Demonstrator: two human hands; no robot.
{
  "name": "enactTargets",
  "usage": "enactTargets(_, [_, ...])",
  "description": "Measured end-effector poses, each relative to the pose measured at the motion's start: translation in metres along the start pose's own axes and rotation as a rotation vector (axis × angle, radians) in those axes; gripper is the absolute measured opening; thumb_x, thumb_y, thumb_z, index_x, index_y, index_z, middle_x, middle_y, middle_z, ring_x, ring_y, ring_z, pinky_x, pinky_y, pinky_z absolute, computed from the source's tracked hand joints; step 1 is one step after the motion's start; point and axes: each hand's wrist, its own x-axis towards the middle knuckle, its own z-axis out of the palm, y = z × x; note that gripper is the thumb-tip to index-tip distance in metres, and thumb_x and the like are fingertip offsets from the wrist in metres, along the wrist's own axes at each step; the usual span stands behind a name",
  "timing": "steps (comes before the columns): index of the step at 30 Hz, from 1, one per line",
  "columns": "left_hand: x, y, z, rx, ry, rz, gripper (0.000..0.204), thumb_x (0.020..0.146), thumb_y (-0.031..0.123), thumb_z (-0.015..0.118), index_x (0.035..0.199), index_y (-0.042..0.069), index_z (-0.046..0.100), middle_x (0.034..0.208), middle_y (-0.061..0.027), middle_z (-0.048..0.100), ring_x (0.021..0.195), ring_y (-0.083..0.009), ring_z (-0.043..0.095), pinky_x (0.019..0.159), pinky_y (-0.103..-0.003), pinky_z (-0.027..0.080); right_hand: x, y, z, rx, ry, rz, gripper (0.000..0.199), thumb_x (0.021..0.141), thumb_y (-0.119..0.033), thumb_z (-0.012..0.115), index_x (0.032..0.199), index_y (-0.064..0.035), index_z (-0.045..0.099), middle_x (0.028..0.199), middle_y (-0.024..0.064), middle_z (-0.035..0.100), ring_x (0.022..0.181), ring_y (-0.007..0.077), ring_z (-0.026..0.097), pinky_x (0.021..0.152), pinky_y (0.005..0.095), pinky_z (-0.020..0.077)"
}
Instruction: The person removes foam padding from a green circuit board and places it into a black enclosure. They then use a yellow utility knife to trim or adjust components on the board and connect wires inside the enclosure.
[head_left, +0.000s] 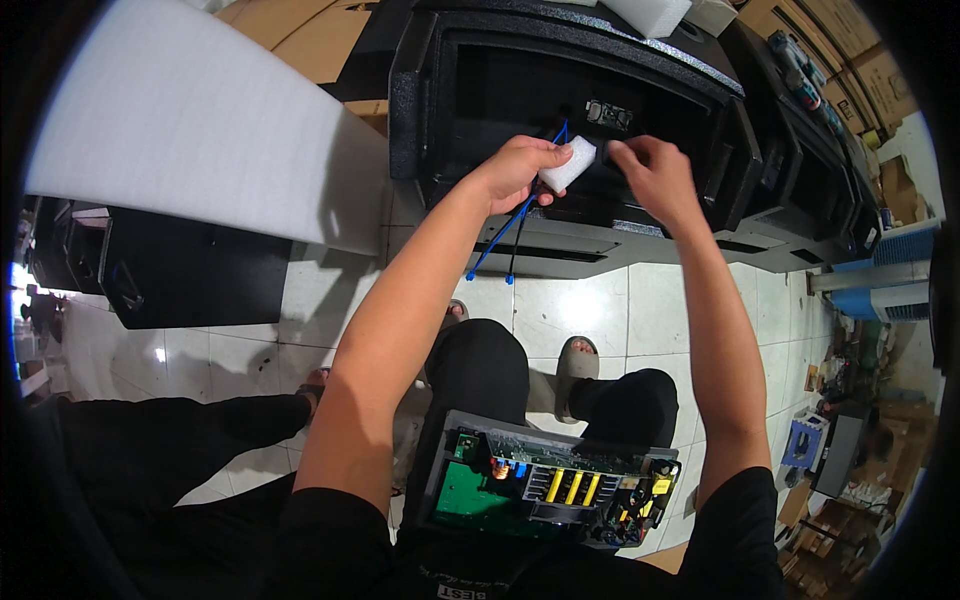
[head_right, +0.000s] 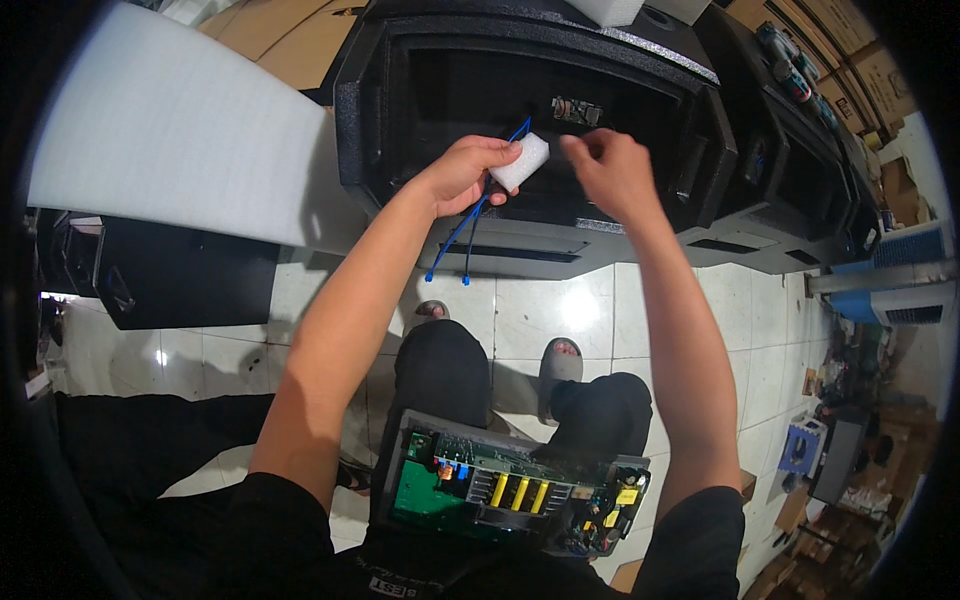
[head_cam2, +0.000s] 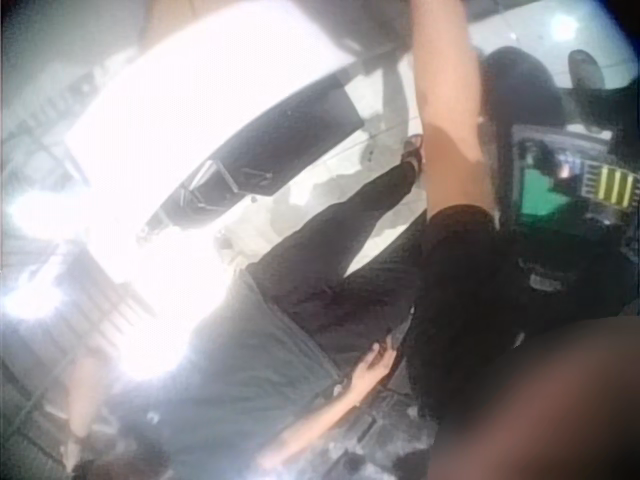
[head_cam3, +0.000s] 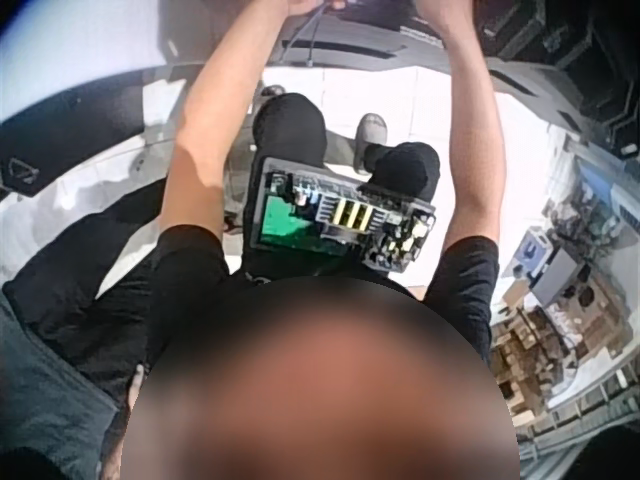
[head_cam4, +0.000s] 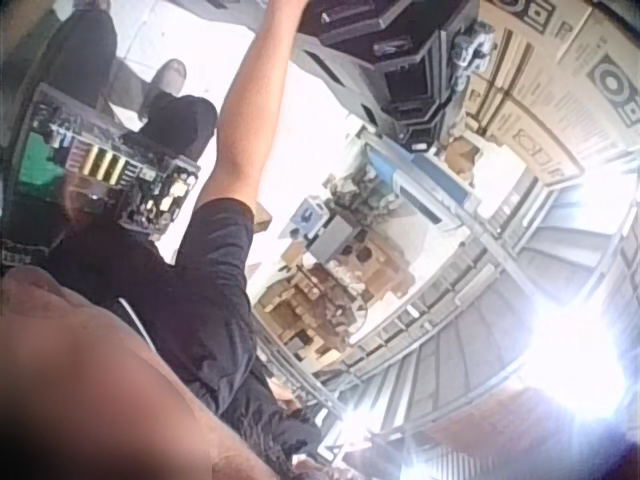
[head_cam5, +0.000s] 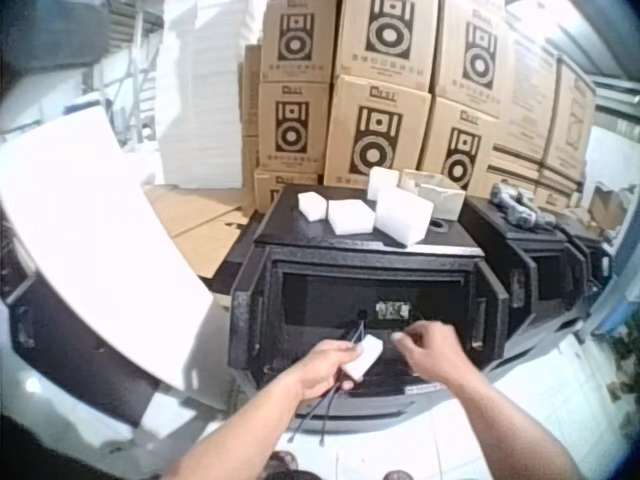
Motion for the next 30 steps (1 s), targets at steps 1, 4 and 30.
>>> enactTargets(1, [0.000,-0.001,0.001,0.009,0.006,0.019,0.033,0.102,0.031,0.061,0.112,0.000,0.064,0.095,-0.0103,0.066,0.078,-0.0185,0.064,0.060,-0.032,0.046,0.001,-0.011,0.007,0.238,-0.073,0.068,0.051,0.089,-0.039,0.075,0.117,0.0035,0.069,0.102,0.0201,0.073,0.091,0.0306,0.072,0.082,0.0372,0.0564])
enactTargets(4, [-0.003,0.000,0.005,0.018,0.012,0.039,0.038,0.104,0.039,0.057,0.110,0.002,0.065,0.095,-0.0098,0.067,0.080,-0.0190,0.065,0.060,-0.034,0.047,-0.005,-0.036,0.038,0.651,-0.166,0.199,0.049,0.094,-0.039,0.073,0.112,0.0058,0.069,0.091,0.0127,0.072,0.079,0.0170,0.070,0.066,0.0288,0.0553])
enactTargets(30, [0.082,0.031,-0.014,0.423,0.485,-0.165,0.034,0.103,0.034,0.056,0.101,0.003,0.071,0.091,-0.0085,0.071,0.077,-0.0185,0.068,0.067,-0.034,0.057,0.070,0.026,0.076,0.597,-0.262,-0.205,0.041,0.094,-0.022,0.071,0.129,-0.0033,0.060,0.122,0.0157,0.069,0.116,0.0236,0.065,0.099,0.0358,0.0491])
